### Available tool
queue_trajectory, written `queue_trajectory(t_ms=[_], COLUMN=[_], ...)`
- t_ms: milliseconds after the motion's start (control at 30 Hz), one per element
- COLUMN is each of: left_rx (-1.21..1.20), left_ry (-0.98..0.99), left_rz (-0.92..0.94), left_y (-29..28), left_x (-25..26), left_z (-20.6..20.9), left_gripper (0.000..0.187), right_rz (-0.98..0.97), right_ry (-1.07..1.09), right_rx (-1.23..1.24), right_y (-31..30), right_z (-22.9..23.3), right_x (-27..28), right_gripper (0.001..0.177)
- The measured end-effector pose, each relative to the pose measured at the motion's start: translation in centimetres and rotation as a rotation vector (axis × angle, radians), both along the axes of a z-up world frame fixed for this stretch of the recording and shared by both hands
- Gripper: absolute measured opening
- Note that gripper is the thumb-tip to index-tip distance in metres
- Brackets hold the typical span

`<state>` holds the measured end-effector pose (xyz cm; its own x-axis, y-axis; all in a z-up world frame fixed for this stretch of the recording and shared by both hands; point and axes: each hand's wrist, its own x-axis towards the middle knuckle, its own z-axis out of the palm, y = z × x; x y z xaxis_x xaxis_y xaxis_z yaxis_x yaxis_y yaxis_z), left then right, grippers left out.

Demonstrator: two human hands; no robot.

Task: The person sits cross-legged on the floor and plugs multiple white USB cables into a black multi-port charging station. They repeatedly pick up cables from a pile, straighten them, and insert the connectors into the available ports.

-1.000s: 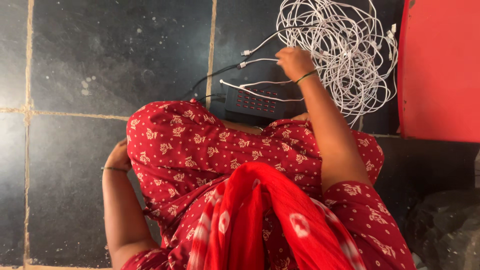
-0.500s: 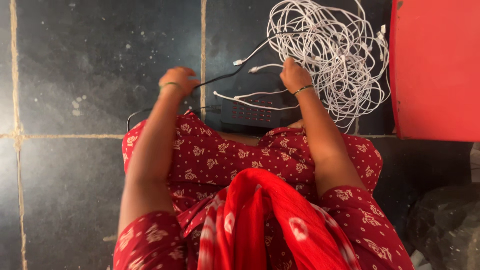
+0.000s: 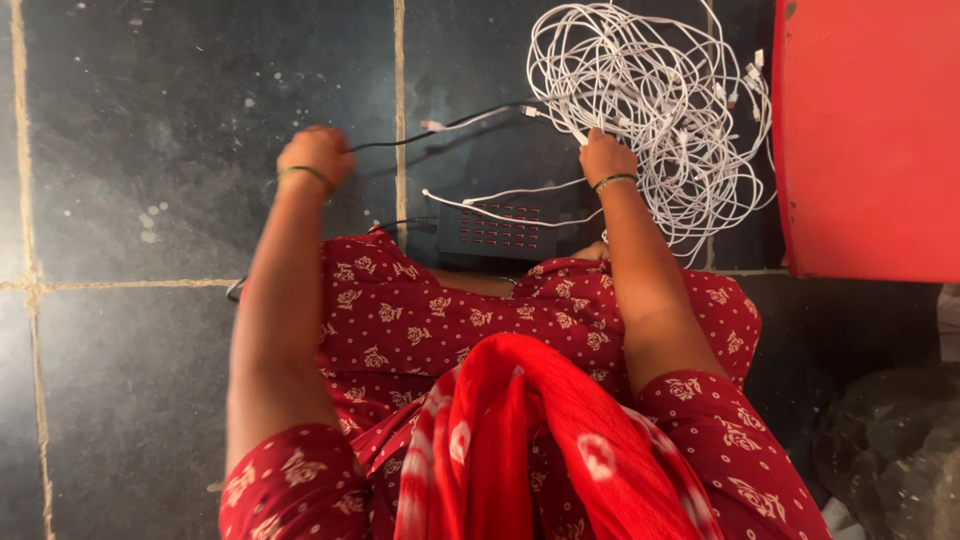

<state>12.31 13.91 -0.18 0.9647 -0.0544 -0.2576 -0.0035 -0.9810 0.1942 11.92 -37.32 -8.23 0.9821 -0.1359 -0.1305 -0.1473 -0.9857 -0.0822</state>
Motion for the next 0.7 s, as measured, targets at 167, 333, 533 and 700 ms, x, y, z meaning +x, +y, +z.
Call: queue_trajectory(t_ms=[167,333,533,700], left_rx=[-0.117,-0.329,-0.02,-0.098], left_ry=[-0.154,-0.269,-0.47,-0.33], left_rz=[0.067,0.231,0.515,0.535], left_y=[12.7,20.4,25.7,22.6], left_x=[-5.8,-14.9,-20.8,-19.8], left_z=[1.8,0.4,-0.8,0.1], left_gripper=[0.021,0.019,0.017,0.022], right_rz=[-0.027,-0.011,-0.133,-0.11], right_ry=[-0.012,-0.048,-0.037,-0.132], right_rx=[0.018,0.05,0.284,-0.009], right_y=[-0.3,-0.6,-2.9,-2.3], right_z=[0.4,0.6,4.2,8.4], right_x=[-0.2,-0.1,-1.1,-1.6], right_gripper=[0.035,0.035,0.028,0.051])
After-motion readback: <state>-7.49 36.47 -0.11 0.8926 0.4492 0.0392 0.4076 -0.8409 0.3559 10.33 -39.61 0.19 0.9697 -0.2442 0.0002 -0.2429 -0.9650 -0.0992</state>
